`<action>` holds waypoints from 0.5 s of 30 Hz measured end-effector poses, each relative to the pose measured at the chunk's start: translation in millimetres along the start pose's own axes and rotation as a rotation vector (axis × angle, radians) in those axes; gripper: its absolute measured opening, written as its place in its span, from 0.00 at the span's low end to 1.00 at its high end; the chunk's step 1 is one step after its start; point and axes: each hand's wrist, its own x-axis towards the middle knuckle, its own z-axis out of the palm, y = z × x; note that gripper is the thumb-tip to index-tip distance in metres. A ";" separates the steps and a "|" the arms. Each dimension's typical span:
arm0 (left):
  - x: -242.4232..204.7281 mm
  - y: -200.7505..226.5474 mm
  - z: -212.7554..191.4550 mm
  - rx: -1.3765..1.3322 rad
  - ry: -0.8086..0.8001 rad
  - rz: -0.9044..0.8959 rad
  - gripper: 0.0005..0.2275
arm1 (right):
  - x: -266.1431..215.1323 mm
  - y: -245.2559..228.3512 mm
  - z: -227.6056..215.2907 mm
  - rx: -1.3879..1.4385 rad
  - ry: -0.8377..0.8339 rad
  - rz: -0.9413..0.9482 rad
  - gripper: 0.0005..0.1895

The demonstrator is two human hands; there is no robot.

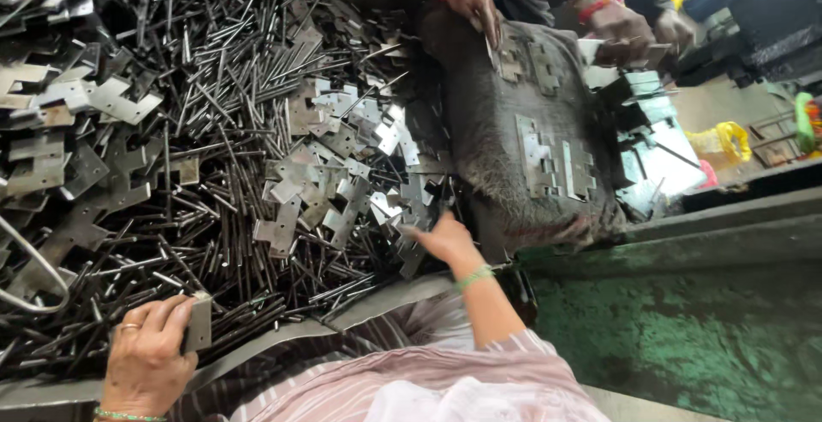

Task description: The person sorts small metal brackets and pins from a large bin, picking them up by hand and moving them to a separate area. The hands repeatedly reach into the pile, separate items, and place them aside.

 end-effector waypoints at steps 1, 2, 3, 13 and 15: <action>3.6 2.4 1.3 -0.010 -0.002 0.012 0.32 | -3.1 -8.9 3.6 0.000 -0.013 -0.023 0.70; 5.4 3.4 2.0 -0.021 -0.003 0.024 0.32 | -7.4 -18.8 8.6 0.001 -0.027 -0.047 0.75; 5.5 5.2 3.8 -0.017 -0.005 0.030 0.31 | -8.5 -29.2 10.7 -0.003 -0.040 -0.079 0.82; -14.7 11.2 0.6 -0.080 -0.050 0.082 0.37 | 4.8 -39.2 29.1 -0.081 0.077 0.074 0.60; -13.2 10.8 -2.2 -0.088 -0.054 0.049 0.36 | 6.7 -40.5 23.3 -0.094 0.086 0.081 0.57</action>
